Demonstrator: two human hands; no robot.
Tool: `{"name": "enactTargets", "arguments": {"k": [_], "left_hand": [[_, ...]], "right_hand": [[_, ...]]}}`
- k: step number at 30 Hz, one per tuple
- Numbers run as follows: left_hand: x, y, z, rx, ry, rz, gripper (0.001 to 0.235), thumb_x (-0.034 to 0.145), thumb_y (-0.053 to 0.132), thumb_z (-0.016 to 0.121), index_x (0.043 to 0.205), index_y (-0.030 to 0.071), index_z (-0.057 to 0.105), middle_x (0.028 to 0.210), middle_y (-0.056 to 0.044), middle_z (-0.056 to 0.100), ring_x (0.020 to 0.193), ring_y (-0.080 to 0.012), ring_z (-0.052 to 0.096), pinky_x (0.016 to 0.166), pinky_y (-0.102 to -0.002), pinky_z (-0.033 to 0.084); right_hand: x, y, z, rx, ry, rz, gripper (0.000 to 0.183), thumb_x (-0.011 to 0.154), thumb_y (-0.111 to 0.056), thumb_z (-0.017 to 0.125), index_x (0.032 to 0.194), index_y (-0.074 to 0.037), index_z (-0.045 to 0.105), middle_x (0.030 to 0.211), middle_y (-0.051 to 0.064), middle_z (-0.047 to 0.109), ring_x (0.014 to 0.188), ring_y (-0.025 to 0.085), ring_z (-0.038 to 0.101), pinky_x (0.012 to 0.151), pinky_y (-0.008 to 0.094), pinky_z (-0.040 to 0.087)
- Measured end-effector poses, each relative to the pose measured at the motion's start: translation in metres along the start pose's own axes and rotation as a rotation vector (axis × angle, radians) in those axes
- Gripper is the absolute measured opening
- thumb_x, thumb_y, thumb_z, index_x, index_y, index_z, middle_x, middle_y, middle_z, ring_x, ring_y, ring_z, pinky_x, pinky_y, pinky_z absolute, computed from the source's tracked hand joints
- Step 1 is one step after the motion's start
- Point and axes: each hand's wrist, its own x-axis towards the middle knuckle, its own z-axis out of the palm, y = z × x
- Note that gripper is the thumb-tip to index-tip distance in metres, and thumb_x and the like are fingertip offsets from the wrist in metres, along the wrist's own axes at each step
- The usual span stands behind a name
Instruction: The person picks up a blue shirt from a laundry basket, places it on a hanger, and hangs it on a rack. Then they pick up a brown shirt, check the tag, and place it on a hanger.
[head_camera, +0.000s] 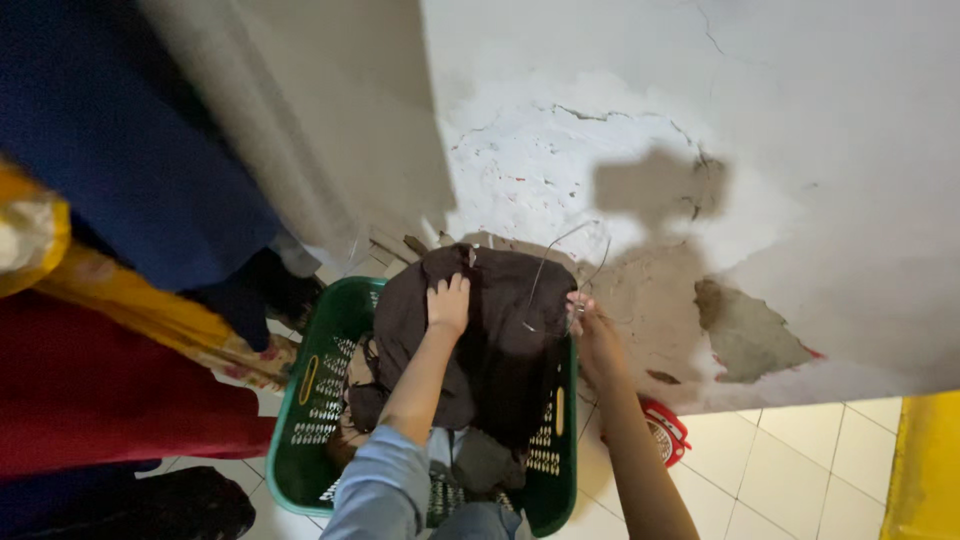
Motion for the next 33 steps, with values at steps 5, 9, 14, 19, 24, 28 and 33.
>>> {"name": "enactTargets", "arguments": {"k": [5, 9, 14, 19, 24, 28, 33], "left_hand": [[0.04, -0.02, 0.022, 0.383, 0.215, 0.095, 0.046, 0.096, 0.023, 0.057, 0.141, 0.014, 0.049, 0.15, -0.005, 0.045, 0.129, -0.0309, 0.048, 0.101, -0.052, 0.044], [0.062, -0.038, 0.029, 0.567, 0.18, 0.201, 0.05, 0.096, 0.027, 0.054, 0.144, 0.015, 0.049, 0.147, -0.005, 0.046, 0.136, -0.029, 0.04, 0.105, -0.049, 0.038], [0.08, -0.046, 0.029, 0.6, 0.07, 0.231, 0.045, 0.099, 0.031, 0.05, 0.141, 0.016, 0.056, 0.146, -0.003, 0.047, 0.141, -0.0284, 0.037, 0.11, -0.048, 0.031], [0.082, -0.042, 0.033, 0.361, -0.128, 0.209, 0.035, 0.102, 0.027, 0.048, 0.134, 0.02, 0.061, 0.149, -0.001, 0.047, 0.14, -0.0251, 0.037, 0.115, -0.049, 0.029], [0.087, -0.035, 0.032, 0.207, -0.176, 0.155, 0.037, 0.099, 0.023, 0.052, 0.135, 0.015, 0.057, 0.144, -0.008, 0.05, 0.133, -0.0308, 0.047, 0.106, -0.048, 0.038], [0.076, -0.038, 0.019, 0.086, -0.014, 0.279, 0.041, 0.097, 0.024, 0.056, 0.134, 0.008, 0.058, 0.132, -0.011, 0.058, 0.126, -0.0322, 0.052, 0.102, -0.046, 0.041], [0.036, -0.049, -0.021, 0.211, -0.011, 0.534, 0.037, 0.101, 0.04, 0.054, 0.119, 0.009, 0.062, 0.114, -0.01, 0.066, 0.117, -0.0326, 0.057, 0.104, -0.048, 0.038]], "right_hand": [[0.017, 0.019, -0.032, -0.126, 0.125, 0.077, 0.041, 0.106, -0.037, 0.053, 0.135, -0.009, 0.061, 0.114, -0.004, 0.062, 0.101, 0.011, 0.051, 0.088, 0.035, 0.037], [0.026, 0.025, -0.055, 0.182, -0.066, 0.024, 0.039, 0.113, -0.037, 0.056, 0.139, -0.008, 0.057, 0.107, -0.002, 0.057, 0.101, 0.013, 0.053, 0.096, 0.036, 0.043], [0.023, 0.01, -0.057, 0.207, -0.018, 0.02, 0.044, 0.106, -0.037, 0.052, 0.135, -0.005, 0.053, 0.118, 0.001, 0.062, 0.105, 0.015, 0.056, 0.103, 0.034, 0.044], [0.015, -0.003, -0.043, 0.223, -0.009, -0.016, 0.041, 0.106, -0.034, 0.051, 0.134, -0.004, 0.055, 0.12, 0.006, 0.062, 0.105, 0.017, 0.057, 0.104, 0.037, 0.046], [0.006, -0.005, -0.044, 0.167, 0.0, -0.019, 0.039, 0.107, -0.033, 0.052, 0.131, -0.002, 0.056, 0.117, 0.007, 0.062, 0.108, 0.018, 0.058, 0.106, 0.036, 0.046], [0.007, 0.0, -0.055, 0.198, -0.016, -0.038, 0.037, 0.107, -0.033, 0.054, 0.128, -0.002, 0.059, 0.115, 0.006, 0.063, 0.106, 0.018, 0.058, 0.108, 0.036, 0.046], [0.01, -0.011, -0.06, 0.259, -0.105, -0.081, 0.028, 0.106, -0.033, 0.059, 0.117, -0.007, 0.063, 0.114, 0.004, 0.065, 0.107, 0.018, 0.06, 0.106, 0.037, 0.045]]}}
